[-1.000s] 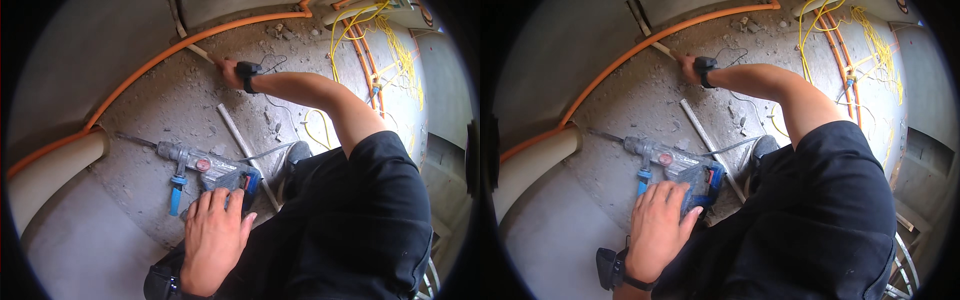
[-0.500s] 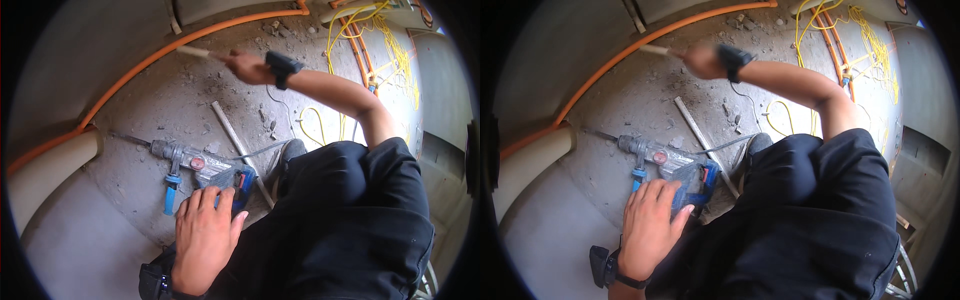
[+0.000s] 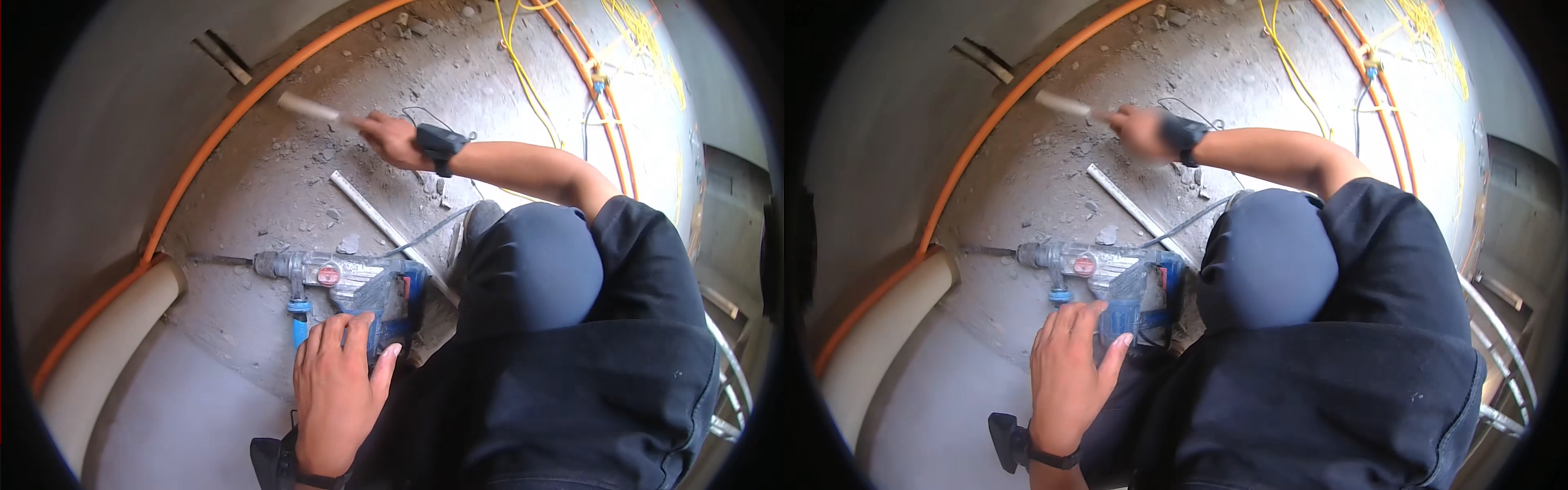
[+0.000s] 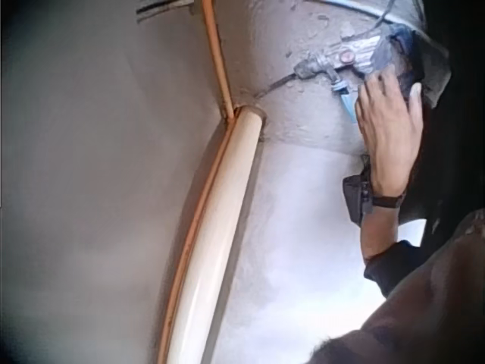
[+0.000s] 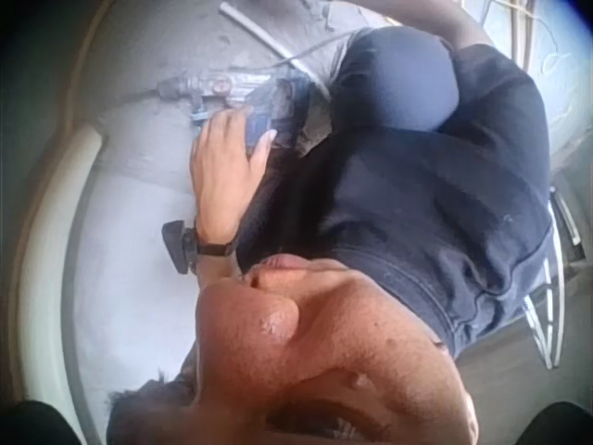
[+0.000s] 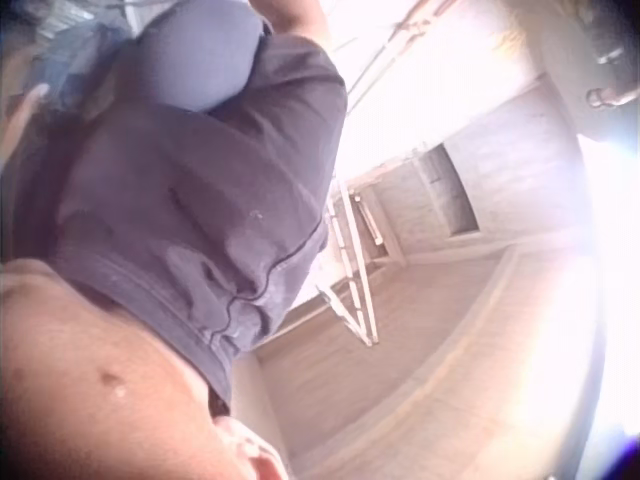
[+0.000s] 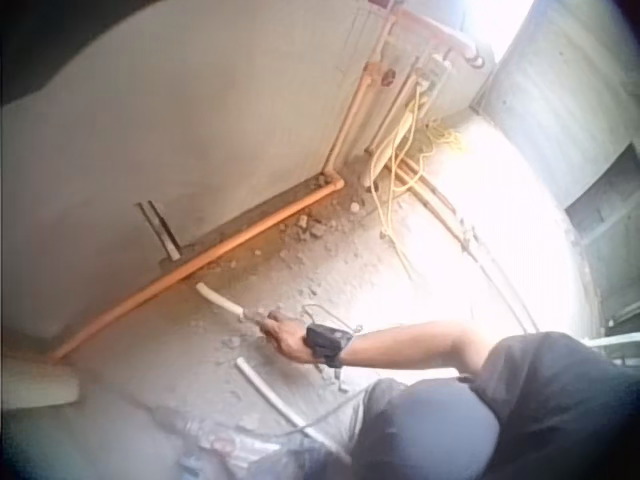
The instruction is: The person uses a demolition hammer to drill into a concrete wall and then uses a piece of conduit to clear debris from a narrow channel in the wall.
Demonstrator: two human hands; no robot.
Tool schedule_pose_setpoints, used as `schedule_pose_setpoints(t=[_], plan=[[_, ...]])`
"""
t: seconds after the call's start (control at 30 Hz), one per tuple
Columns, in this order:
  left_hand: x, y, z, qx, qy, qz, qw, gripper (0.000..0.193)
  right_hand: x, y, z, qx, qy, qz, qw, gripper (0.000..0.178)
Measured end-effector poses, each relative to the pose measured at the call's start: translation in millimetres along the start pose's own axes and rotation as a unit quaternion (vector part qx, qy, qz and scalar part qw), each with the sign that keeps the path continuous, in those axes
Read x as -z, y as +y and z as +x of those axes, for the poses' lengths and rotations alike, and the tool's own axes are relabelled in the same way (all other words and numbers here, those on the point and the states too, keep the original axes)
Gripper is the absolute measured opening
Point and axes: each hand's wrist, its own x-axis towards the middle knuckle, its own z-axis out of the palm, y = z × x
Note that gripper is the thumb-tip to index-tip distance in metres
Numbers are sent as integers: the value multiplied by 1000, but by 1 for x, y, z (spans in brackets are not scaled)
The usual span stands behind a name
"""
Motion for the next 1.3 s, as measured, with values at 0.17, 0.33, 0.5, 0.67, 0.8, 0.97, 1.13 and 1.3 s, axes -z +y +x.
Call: schedule_pose_setpoints(t=[0.17, 0.33, 0.5, 0.67, 0.8, 0.97, 1.13, 1.3], plan=[[0, 3, -8, -10, -6, -3, 1000, 45, 15, 11, -43, -104, -77, -3, 992, 43], [0, -1, -13, 4, 8, -5, 1000, 45, 22, 13, -79, -40, 44, -58, 997, 52], [-3, -4, -8, -3, 4, 9, 1000, 44, 1, 8, -69, 16, -53, -115, 992, 58], [1, -6, -16, -2, 19, -9, 1000, 42, 25, 15, -88, -99, 47, -92, 990, 58], [1, -6, -12, 1, -15, 4, 1000, 43, -4, -5, -75, 25, -39, -103, 994, 64], [0, -7, -18, -2, -7, -1, 1000, 43, 3, 9, -67, -56, -32, -105, 992, 60], [0, -9, -22, -1, 23, -22, 999, 43, 11, 28, -88, -45, 44, -98, 993, 61], [2, -10, -20, 4, 5, -10, 1000, 43, -14, 28, -79, 76, -3, -154, 985, 65]])
